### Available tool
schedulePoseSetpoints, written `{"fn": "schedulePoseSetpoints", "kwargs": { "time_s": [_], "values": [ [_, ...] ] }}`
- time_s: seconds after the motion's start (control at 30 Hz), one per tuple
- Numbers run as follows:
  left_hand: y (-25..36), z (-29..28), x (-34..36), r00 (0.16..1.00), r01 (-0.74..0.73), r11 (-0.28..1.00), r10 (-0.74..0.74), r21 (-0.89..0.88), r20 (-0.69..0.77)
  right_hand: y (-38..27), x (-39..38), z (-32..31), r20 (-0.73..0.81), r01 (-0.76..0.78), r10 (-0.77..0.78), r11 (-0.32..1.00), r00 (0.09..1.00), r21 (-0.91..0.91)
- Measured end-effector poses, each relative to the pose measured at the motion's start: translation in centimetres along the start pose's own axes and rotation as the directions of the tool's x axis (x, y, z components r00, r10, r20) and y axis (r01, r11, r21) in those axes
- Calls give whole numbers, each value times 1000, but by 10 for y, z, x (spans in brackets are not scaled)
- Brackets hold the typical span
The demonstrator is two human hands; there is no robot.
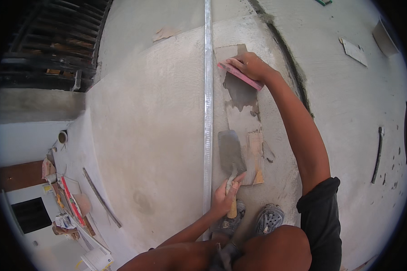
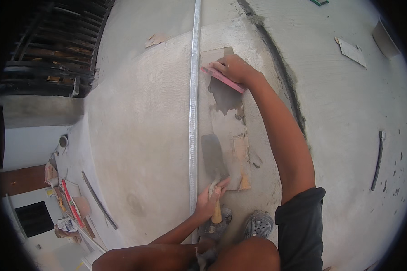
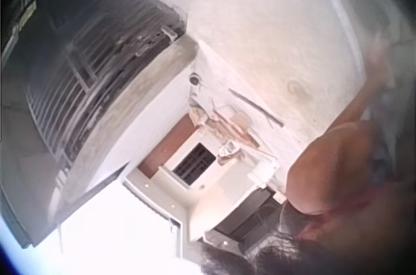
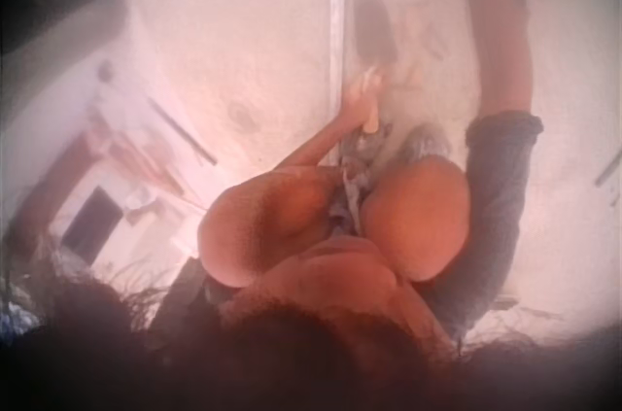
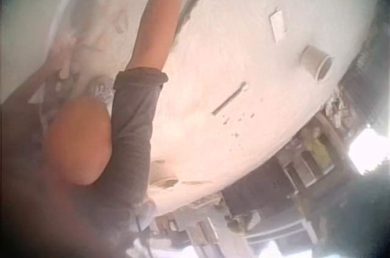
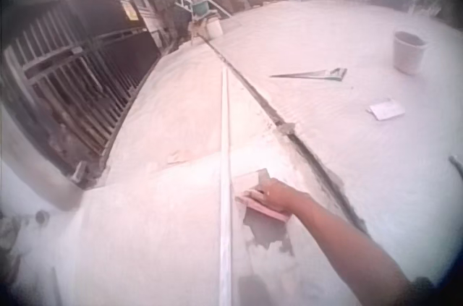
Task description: The person applies cement to a crack in a concrete floor using a trowel and a pink float. They repeatedly scoop cement from a bucket and smooth it into the crack, working along a linear joint on the floor.
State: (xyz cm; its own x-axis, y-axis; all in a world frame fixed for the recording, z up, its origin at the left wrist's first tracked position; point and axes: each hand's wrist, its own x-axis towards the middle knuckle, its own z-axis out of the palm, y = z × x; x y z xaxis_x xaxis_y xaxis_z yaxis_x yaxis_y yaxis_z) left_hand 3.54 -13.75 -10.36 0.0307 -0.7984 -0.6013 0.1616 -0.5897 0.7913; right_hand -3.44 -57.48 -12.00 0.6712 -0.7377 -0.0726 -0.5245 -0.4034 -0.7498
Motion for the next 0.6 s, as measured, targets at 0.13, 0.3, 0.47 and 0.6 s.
{"fn": "schedulePoseSetpoints", "kwargs": {
  "time_s": [0.13,0.3,0.47,0.6],
  "values": [
    [-11,1,-12,998,52,998,-52,20,-21,-11,-59,31,178,19,-24,999,984,26],
    [11,-2,-10,996,91,987,-89,134,-21,-25,-101,26,223,62,-77,995,972,76],
    [-12,-5,-6,999,49,992,-48,119,-7,-9,-33,-23,-96,-23,33,994,995,106],
    [-7,-2,0,1000,3,996,-4,88,20,10,-30,-7,-100,28,-19,996,995,86]
  ]
}}
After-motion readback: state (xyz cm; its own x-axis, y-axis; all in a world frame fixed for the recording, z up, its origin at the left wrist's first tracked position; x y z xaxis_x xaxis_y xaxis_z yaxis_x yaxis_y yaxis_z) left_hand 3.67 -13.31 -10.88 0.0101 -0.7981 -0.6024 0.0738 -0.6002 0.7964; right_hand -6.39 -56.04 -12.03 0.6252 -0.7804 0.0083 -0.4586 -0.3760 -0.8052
